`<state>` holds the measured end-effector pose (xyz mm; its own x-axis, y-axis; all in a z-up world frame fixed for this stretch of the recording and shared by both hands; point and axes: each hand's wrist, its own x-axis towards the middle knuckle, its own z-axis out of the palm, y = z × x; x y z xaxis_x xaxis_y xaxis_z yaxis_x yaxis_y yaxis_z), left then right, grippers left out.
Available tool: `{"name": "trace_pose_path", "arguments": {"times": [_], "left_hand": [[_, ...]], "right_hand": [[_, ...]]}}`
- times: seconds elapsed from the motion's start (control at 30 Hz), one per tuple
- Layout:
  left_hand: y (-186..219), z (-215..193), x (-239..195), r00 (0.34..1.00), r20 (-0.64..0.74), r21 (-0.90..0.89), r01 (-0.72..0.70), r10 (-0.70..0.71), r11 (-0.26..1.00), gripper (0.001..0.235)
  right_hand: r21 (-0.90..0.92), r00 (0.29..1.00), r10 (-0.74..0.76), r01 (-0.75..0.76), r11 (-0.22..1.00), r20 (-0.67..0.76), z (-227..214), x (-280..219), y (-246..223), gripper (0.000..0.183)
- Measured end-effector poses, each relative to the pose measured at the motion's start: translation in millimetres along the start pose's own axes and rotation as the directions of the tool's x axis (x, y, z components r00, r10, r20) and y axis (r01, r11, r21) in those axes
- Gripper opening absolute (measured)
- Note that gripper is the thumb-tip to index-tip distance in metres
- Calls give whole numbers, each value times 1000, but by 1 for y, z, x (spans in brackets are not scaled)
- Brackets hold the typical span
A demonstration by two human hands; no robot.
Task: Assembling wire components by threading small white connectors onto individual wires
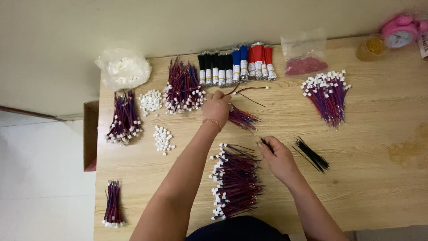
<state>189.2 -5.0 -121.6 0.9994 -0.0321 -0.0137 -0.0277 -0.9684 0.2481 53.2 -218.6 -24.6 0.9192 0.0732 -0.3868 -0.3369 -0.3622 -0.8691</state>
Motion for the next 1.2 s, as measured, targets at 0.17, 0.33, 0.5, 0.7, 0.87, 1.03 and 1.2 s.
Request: {"name": "trace_pose_path", "arguments": {"times": [0.17, 0.33, 0.5, 0.7, 0.87, 1.03, 1.2], "left_hand": [[-18, 36, 5, 999, -24, 48, -45, 47, 998, 13], [-21, -1, -12, 962, -248, 21, -111, 112, 994, 6], [-13, -73, -57, 934, -358, -599, -235, 6, 766, 17], [18, -129, -143, 977, 61, -988, 88, -205, 125, 21], [34, -133, -172, 976, 81, -984, 47, -200, -170, 24], [41, -138, -186, 971, 104, -945, 29, -214, -327, 24], [36, -117, -187, 973, 149, -856, 37, -178, -515, 25]], "right_hand": [[-42, 1000, 22, -23, 999, -20, -9, -10, -26, 19], [-66, 999, -50, 49, 997, -20, -8, -8, -40, 20], [65, 966, -247, 252, 966, -78, -8, -22, -70, 14], [-126, 903, -425, 416, 901, -59, 4, -57, -126, 12], [-359, 821, -571, 538, 763, 17, 14, -69, -134, 15], [-421, 816, -577, 538, 731, 41, 18, -82, -136, 14], [-394, 834, -550, 519, 758, 41, 20, -85, -137, 14]]}}
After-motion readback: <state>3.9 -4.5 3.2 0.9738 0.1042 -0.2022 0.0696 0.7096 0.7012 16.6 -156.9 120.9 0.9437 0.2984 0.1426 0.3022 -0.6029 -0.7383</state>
